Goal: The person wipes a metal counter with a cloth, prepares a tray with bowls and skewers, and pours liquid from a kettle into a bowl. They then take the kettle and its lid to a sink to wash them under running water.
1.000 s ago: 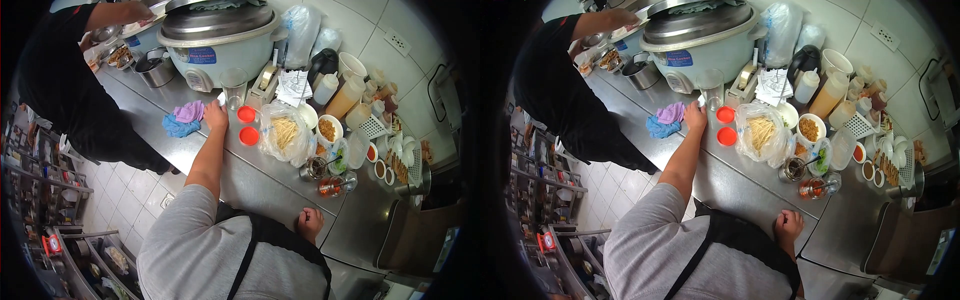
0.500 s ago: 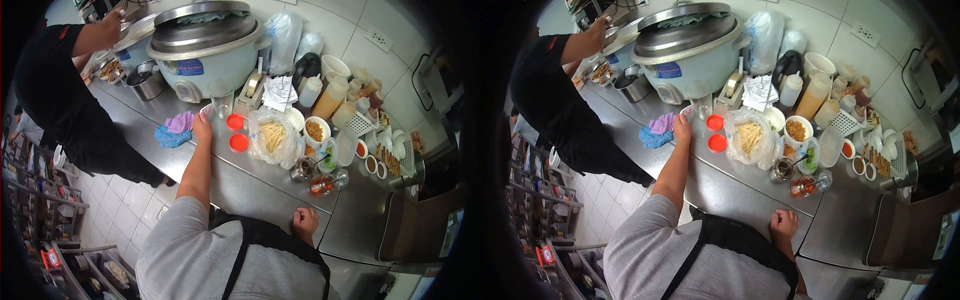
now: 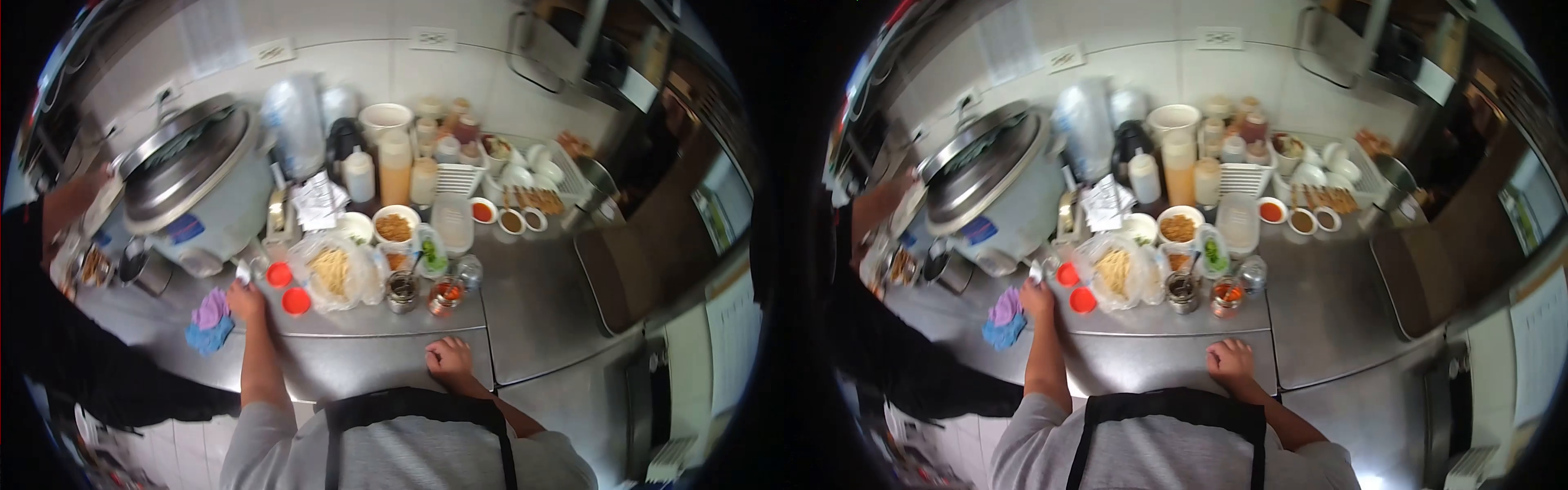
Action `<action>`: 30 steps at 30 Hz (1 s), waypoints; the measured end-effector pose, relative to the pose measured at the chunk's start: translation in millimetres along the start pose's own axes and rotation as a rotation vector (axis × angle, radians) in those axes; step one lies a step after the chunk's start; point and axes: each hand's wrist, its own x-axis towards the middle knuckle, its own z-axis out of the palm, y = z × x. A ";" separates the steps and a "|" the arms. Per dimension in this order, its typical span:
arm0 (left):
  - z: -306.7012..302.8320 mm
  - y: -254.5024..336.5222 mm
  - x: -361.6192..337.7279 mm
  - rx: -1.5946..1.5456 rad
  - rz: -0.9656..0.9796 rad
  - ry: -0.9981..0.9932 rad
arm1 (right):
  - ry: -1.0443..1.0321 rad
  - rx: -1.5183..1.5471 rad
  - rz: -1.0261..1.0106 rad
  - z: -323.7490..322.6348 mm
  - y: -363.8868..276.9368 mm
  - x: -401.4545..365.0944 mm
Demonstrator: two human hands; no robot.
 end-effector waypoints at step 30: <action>-30.2 30.3 -3.4 0.180 -0.113 -0.161 | 0.077 -0.012 -0.002 1.0 1.8 -7.8</action>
